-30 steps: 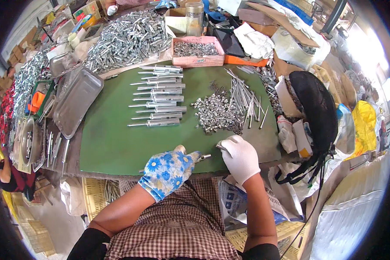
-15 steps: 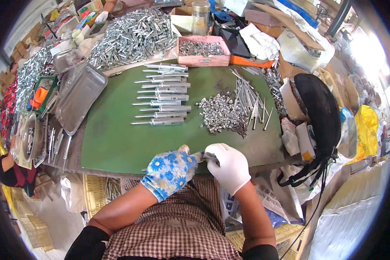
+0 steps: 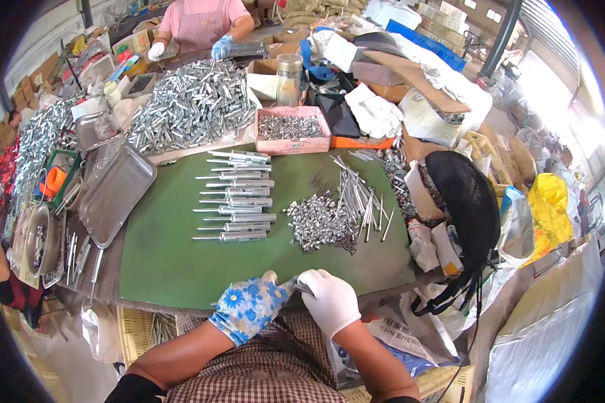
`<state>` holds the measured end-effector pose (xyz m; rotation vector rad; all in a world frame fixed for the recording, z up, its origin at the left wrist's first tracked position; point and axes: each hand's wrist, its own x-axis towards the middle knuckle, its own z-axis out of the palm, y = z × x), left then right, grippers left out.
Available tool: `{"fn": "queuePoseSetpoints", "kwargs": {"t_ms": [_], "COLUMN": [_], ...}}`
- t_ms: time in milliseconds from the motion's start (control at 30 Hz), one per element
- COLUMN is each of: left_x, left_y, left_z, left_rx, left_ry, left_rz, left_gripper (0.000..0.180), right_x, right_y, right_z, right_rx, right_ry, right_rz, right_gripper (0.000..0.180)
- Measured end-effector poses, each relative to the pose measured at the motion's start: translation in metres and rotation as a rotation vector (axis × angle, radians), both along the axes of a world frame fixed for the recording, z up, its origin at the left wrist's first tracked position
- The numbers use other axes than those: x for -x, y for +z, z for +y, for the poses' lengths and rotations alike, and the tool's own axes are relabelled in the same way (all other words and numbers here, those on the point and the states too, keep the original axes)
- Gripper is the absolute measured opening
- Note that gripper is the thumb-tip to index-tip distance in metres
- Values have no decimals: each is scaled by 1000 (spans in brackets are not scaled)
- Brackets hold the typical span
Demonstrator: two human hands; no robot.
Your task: The person assembles metal components by hand, inserting small pins and fasteners into metal cylinders and arranging the assembled pieces in a row on the work table.
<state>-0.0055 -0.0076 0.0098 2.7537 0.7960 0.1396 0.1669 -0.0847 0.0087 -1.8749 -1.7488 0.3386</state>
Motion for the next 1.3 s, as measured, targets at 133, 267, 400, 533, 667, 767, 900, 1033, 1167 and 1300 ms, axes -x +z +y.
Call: {"fn": "queuePoseSetpoints", "kwargs": {"t_ms": [133, 267, 400, 533, 667, 767, 900, 1033, 1167, 1300], "left_x": [-3, -7, -5, -3, -4, -6, -15, -27, -8, 84], "left_y": [10, 18, 16, 16, 15, 13, -2, -4, -4, 5], "left_z": [2, 4, 4, 1, -1, 0, -1, -2, -2, -28], "left_rx": [33, 68, 44, 49, 25, 27, -11, -115, -169, -298], "left_ry": [-9, -36, -28, -29, -35, -30, -22, -7, 72, 235], "left_rz": [72, 157, 106, 89, 79, 110, -9, -9, -94, -127], "left_gripper": [38, 36, 36, 38, 37, 34, 21, 15, 19, 34], "right_x": [-1, 9, 16, 13, 21, 27, 25, 15, 4, -18], "right_y": [9, 1, -22, -27, -35, -38, -36, -39, -27, -32], "right_z": [4, 21, 39, 40, 32, 32, 37, 38, 44, 19], "right_rx": [-157, -250, -335, -495, -511, -530, -628, -586, -517, -434], "right_ry": [-38, -11, -113, 12, -51, -71, -74, -125, -151, -123], "right_rz": [22, 1018, 1732, 1843, 1601, 1399, 1435, 1493, 1917, 1584], "right_gripper": [18, 15, 41, 44, 45, 44, 48, 48, 43, 18]}}
